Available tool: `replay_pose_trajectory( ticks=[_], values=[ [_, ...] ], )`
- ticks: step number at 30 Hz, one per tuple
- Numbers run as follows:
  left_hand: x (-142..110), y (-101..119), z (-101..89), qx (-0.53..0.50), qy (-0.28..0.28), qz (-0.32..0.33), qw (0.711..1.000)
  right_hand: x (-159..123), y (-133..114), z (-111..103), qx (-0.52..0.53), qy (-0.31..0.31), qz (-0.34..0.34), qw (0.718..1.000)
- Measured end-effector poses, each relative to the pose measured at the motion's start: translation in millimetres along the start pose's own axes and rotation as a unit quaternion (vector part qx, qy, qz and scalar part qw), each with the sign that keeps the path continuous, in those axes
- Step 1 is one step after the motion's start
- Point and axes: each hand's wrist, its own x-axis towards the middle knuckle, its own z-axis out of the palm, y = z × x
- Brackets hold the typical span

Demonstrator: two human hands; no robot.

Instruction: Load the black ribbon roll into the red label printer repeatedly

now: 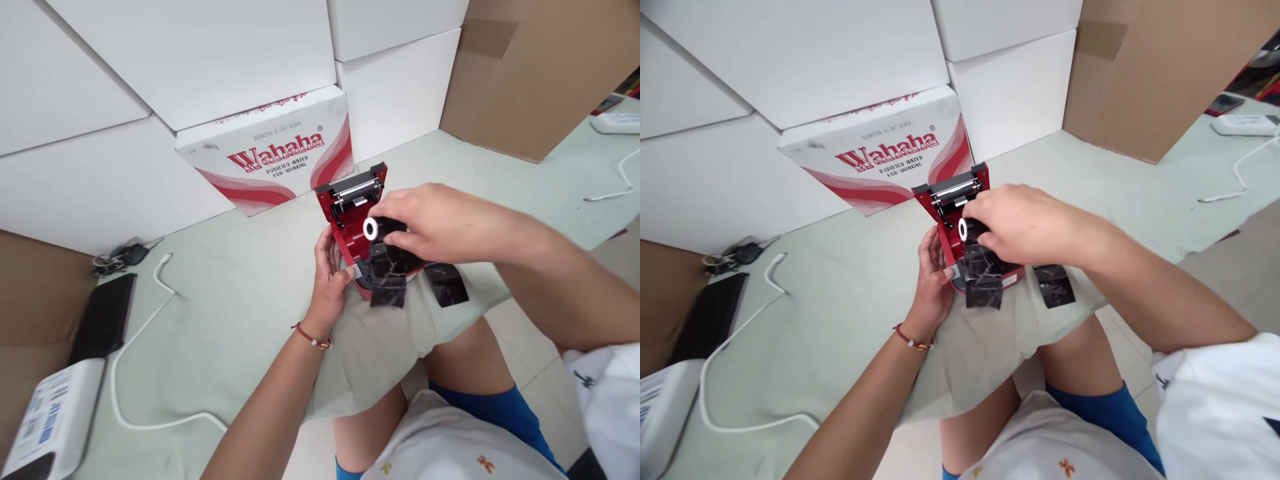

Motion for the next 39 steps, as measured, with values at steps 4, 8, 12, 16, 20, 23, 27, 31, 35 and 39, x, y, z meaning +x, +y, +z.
replay_pose_trajectory(
  ticks=[4,8,12,16,20,23,27,31,35,39],
  values=[
    [0,-3,-1.9,0.013,0.01,-0.009,1.0,31,-23,26,-0.106,-0.094,0.036,0.989],
    [0,-4,-1.7,0.013,0.012,-0.013,1.0,47,-27,34,-0.116,-0.149,0.04,0.981],
    [0,-1,-0.4,0.011,0.004,-0.019,1.0,60,-20,42,-0.095,-0.147,0.027,0.984],
    [-1,-1,-0.5,-0.004,0.002,-0.021,1.0,50,-10,44,-0.026,-0.111,-0.008,0.993],
    [-1,-2,-1.7,0.001,0.002,-0.021,1.0,-1,-7,50,0.073,0.031,-0.084,0.993],
    [-1,0,-1.4,0.0,0.004,-0.026,1.0,-49,-14,72,0.104,0.174,-0.133,0.97],
    [-3,7,1.6,-0.022,0.001,-0.032,0.999,-85,-30,108,0.072,0.26,-0.099,0.958],
    [-7,17,0.6,-0.002,0.032,-0.039,0.999,-89,-38,123,0.072,0.295,-0.059,0.951],
    [3,33,-6.5,0.037,0.123,-0.033,0.991,-85,-39,124,0.085,0.307,-0.052,0.946],
    [38,56,-8.4,0.083,0.151,0.009,0.985,-86,-37,128,0.097,0.307,-0.057,0.945]
  ],
)
